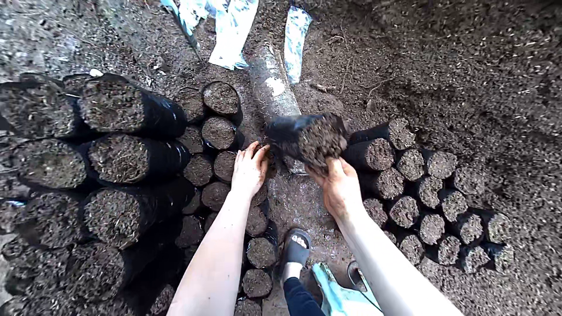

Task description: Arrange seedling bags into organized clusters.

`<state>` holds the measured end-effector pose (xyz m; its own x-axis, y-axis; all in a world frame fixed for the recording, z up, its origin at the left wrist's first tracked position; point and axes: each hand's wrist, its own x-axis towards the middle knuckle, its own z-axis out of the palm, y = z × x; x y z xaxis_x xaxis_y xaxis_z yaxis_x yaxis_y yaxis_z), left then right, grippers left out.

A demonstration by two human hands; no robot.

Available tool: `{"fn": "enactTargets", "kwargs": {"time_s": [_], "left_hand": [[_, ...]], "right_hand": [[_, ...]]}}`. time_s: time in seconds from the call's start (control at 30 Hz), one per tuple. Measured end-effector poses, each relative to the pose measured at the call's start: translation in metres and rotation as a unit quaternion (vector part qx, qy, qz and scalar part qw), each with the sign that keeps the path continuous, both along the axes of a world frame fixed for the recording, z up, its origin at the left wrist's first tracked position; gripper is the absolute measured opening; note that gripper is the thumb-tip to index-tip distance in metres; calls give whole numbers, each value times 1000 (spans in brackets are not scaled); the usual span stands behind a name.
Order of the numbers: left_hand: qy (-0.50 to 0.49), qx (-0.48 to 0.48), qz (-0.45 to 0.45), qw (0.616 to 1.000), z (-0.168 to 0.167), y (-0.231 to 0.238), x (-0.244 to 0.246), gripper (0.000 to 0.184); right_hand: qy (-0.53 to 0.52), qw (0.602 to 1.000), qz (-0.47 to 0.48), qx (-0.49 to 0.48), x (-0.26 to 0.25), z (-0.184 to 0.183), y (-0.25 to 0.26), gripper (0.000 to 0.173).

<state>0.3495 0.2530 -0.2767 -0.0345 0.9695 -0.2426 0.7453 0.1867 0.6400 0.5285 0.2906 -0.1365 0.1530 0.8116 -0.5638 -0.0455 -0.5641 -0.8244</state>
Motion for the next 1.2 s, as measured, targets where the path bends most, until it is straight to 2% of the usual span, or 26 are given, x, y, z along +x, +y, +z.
{"fn": "enactTargets", "kwargs": {"time_s": [0.2,0.37,0.5,0.6,0.67,0.73,0.83,0.9,0.97,1.03,1.1,1.13,1.2], "left_hand": [[18,-7,-14,1000,0,-2,-2,42],[11,-19,-16,1000,3,-2,-5,38],[0,-37,-40,998,12,-6,-14,40],[7,24,32,999,27,-18,-26,27],[35,58,77,995,38,-19,-34,26],[82,85,92,989,40,-10,-39,35],[137,62,30,988,32,10,-43,51],[160,17,-22,987,25,16,-46,50],[171,-19,-43,984,24,19,-49,51],[173,-31,-47,983,29,21,-48,49],[154,-24,-31,987,39,25,-35,46],[146,-18,-12,989,47,27,-29,42],[142,-6,-5,990,60,25,-14,32]], "right_hand": [[-26,994,85,-61,-73,-52,49,38],[-115,972,181,-94,-94,-92,57,40],[-231,920,294,-117,-99,-102,67,45],[-283,879,353,-148,-102,-103,80,50],[-316,845,398,-166,-104,-105,84,49],[-346,818,424,-177,-106,-108,84,49],[-381,792,446,-169,-110,-103,80,49],[-370,799,449,-150,-107,-99,76,56],[-344,842,406,-93,-97,-92,64,60],[-298,885,357,-26,-74,-83,43,54],[-237,906,350,14,-33,-72,14,45],[-212,908,361,5,-13,-66,-4,42],[-181,898,393,-75,25,-64,-37,43]]}}
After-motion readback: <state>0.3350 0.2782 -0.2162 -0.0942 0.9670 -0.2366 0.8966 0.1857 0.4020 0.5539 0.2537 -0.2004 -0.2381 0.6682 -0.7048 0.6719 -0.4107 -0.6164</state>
